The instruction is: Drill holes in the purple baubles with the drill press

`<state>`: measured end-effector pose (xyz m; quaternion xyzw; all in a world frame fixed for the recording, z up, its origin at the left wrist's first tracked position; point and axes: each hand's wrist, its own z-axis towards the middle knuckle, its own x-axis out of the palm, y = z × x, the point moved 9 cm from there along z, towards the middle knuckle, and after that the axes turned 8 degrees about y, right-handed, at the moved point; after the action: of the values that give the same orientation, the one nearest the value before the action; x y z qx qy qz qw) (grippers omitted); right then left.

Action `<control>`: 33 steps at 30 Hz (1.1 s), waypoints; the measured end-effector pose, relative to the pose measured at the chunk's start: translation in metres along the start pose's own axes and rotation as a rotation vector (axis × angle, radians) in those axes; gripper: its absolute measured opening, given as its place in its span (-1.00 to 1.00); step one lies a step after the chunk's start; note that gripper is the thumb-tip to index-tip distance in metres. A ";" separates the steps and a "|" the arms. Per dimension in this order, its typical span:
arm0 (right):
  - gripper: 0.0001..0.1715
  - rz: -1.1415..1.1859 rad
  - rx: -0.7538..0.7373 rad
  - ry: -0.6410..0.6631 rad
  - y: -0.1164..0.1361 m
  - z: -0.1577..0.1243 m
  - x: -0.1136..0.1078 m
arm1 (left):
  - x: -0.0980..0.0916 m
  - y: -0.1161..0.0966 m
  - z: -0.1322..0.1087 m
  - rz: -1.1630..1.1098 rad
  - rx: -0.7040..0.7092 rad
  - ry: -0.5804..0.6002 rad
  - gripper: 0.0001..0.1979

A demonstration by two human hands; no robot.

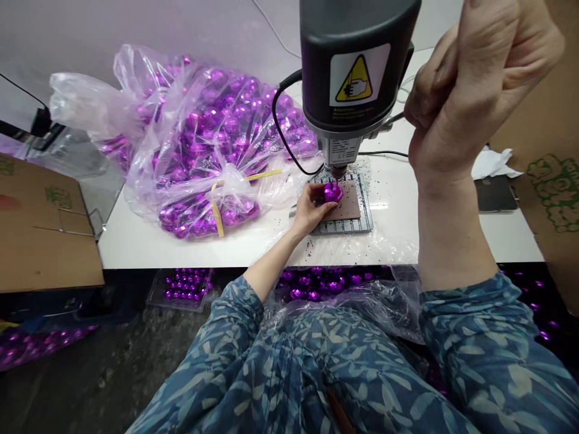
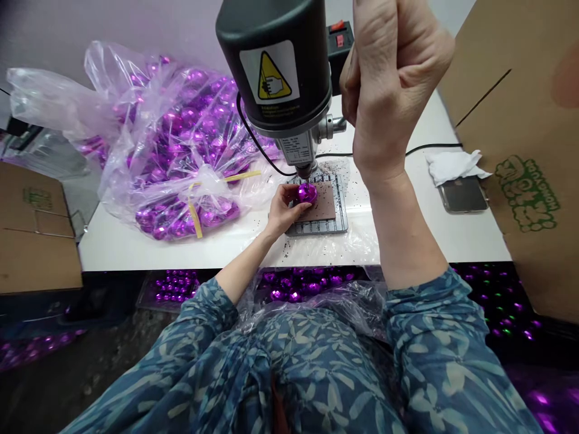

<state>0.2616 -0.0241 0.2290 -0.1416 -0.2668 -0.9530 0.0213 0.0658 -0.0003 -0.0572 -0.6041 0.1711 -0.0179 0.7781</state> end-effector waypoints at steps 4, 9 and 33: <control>-0.14 -0.006 -0.014 -0.007 0.001 0.001 -0.001 | 0.003 -0.008 -0.004 0.081 0.082 0.020 -0.41; -0.17 -0.028 -0.050 -0.001 0.004 0.001 0.000 | 0.015 -0.023 -0.010 0.117 0.210 0.081 -0.44; -0.08 -0.039 -0.290 -0.128 0.007 -0.061 -0.025 | 0.016 -0.017 -0.008 0.032 0.208 0.029 -0.55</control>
<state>0.2703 -0.0628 0.1757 -0.1982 -0.1298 -0.9709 -0.0347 0.0819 -0.0160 -0.0467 -0.5170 0.1893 -0.0318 0.8342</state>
